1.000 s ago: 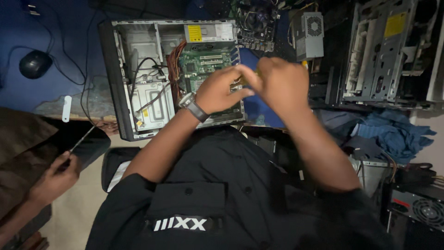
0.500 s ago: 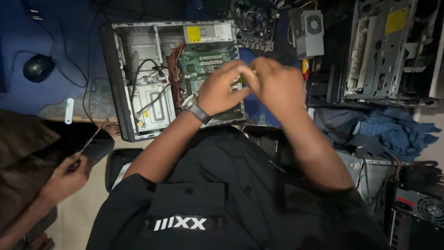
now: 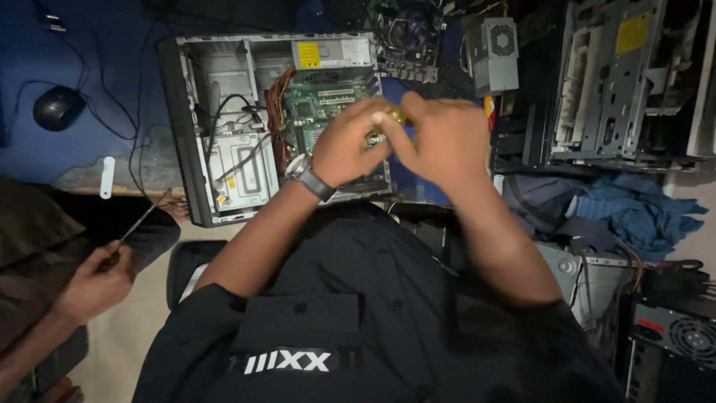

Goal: The person uses a screwdriver to remove screws from a computer power supply unit and then installs it into a computer case. The person secures the power supply inside the case by tightening screws.

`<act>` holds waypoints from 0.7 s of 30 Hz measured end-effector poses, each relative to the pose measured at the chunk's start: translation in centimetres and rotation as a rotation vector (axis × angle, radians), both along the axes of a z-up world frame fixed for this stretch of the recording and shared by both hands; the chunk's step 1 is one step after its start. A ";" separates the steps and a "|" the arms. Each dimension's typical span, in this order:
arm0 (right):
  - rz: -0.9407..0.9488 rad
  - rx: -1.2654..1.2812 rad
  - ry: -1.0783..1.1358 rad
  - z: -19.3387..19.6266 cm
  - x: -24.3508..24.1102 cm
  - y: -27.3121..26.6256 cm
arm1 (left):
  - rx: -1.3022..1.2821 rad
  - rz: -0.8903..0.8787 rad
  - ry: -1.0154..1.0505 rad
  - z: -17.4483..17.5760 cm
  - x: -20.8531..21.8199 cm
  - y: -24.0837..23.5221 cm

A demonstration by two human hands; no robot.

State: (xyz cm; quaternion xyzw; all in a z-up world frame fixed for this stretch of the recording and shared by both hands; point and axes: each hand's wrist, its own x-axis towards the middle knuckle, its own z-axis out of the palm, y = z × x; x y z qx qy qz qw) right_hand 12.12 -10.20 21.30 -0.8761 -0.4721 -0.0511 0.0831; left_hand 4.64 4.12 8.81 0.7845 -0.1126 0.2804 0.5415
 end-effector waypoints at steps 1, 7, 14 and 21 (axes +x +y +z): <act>-0.014 -0.038 -0.012 0.2 -0.3 0.2 | 0.013 0.018 0.077 0.0 0.0 -0.1; 0.273 0.242 0.170 2.8 -0.6 -0.5 | -0.044 0.014 0.218 -0.1 -0.1 0.7; 0.015 -0.059 -0.026 0.4 -0.6 0.6 | 0.002 -0.013 0.199 0.2 -0.1 0.5; 0.022 0.066 0.125 1.1 -0.3 -0.3 | -0.173 0.070 0.368 -0.3 0.1 0.0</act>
